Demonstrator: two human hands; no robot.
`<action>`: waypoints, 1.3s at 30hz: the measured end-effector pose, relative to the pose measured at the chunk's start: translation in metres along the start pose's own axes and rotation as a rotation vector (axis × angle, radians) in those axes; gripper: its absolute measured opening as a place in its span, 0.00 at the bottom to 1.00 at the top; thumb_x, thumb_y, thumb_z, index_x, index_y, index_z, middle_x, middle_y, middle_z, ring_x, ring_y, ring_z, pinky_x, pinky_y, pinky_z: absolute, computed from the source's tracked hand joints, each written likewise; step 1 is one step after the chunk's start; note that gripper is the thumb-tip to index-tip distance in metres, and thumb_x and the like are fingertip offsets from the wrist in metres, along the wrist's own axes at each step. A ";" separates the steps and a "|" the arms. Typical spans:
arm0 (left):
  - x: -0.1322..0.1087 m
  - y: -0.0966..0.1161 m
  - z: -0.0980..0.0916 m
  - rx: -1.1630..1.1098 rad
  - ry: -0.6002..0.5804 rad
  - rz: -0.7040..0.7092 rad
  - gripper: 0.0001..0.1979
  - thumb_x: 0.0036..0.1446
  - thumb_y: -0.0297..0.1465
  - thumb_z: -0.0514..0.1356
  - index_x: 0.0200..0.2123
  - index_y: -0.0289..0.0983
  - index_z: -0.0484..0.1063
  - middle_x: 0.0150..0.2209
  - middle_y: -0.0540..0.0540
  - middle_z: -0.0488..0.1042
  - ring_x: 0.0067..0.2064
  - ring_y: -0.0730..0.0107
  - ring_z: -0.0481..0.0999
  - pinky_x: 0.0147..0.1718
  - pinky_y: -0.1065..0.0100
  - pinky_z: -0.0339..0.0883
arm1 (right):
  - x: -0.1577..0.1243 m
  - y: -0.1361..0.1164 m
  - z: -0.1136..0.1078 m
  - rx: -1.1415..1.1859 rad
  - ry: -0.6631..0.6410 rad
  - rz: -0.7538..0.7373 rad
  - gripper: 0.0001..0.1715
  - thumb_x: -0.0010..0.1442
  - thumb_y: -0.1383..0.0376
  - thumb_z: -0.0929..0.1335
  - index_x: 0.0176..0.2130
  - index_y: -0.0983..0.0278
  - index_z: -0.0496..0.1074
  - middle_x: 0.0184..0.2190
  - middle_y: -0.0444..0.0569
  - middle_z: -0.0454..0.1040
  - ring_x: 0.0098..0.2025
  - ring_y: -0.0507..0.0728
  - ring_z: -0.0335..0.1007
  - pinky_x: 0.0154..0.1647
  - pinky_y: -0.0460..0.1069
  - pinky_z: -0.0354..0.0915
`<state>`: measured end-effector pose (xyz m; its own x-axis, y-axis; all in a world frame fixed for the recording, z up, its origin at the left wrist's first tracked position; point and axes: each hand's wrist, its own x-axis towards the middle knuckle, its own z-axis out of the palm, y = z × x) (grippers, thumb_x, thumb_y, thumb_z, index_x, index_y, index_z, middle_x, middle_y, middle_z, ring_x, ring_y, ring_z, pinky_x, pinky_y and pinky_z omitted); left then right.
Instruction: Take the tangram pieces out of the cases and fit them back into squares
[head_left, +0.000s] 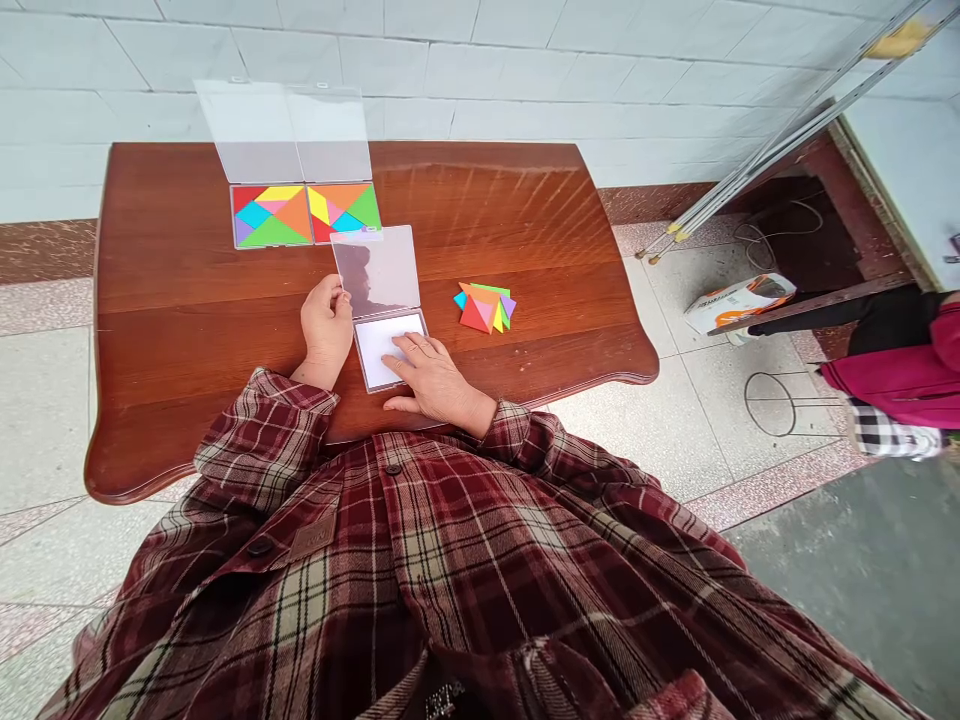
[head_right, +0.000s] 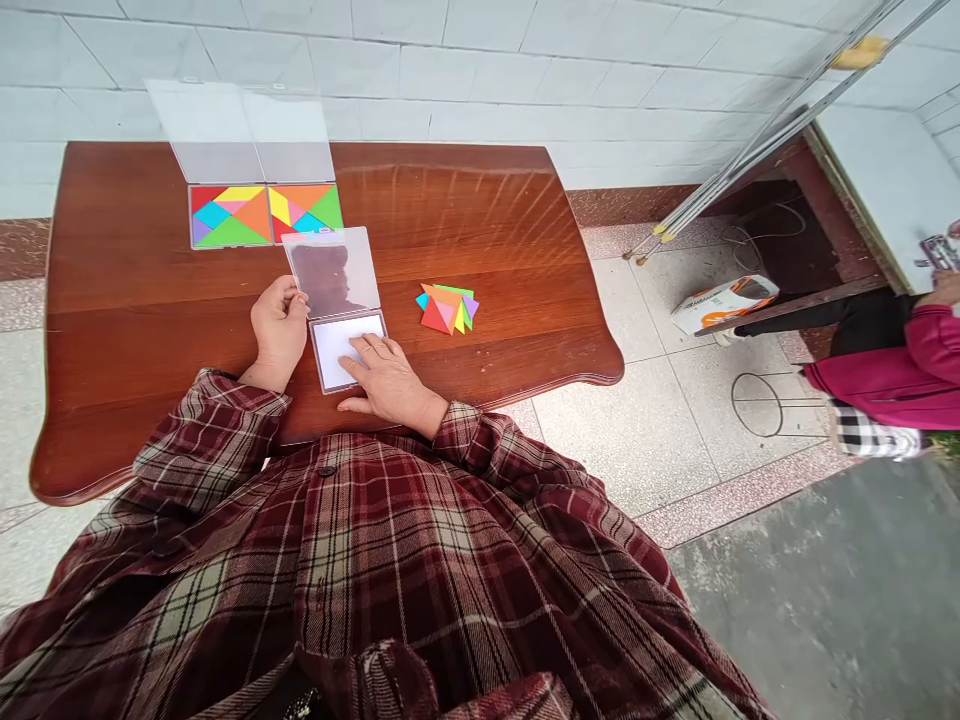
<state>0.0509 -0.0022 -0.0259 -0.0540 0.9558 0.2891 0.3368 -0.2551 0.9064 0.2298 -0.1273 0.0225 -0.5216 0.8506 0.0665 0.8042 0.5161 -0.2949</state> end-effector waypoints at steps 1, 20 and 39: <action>0.000 0.000 0.000 0.008 0.002 -0.001 0.09 0.59 0.35 0.58 0.42 0.38 0.70 0.37 0.46 0.73 0.41 0.69 0.76 0.50 0.60 0.72 | 0.000 0.000 0.000 0.000 0.000 0.000 0.42 0.58 0.42 0.66 0.60 0.67 0.67 0.64 0.65 0.59 0.67 0.71 0.49 0.65 0.66 0.47; 0.003 -0.010 0.002 0.039 0.053 0.036 0.08 0.57 0.33 0.59 0.39 0.37 0.71 0.30 0.50 0.70 0.31 0.75 0.71 0.41 0.66 0.71 | -0.015 0.082 -0.047 0.023 0.257 0.654 0.21 0.63 0.62 0.65 0.54 0.68 0.69 0.50 0.61 0.71 0.51 0.65 0.69 0.51 0.58 0.66; 0.001 -0.004 -0.003 0.081 0.010 0.006 0.10 0.54 0.25 0.56 0.39 0.37 0.72 0.31 0.49 0.71 0.34 0.73 0.73 0.41 0.65 0.71 | 0.000 0.083 -0.041 -0.024 0.114 0.805 0.22 0.56 0.57 0.72 0.46 0.67 0.70 0.47 0.58 0.69 0.43 0.61 0.69 0.41 0.53 0.66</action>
<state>0.0467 -0.0012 -0.0280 -0.0607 0.9526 0.2981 0.4122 -0.2481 0.8767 0.3087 -0.0802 0.0374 0.2508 0.9662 -0.0598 0.9269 -0.2575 -0.2730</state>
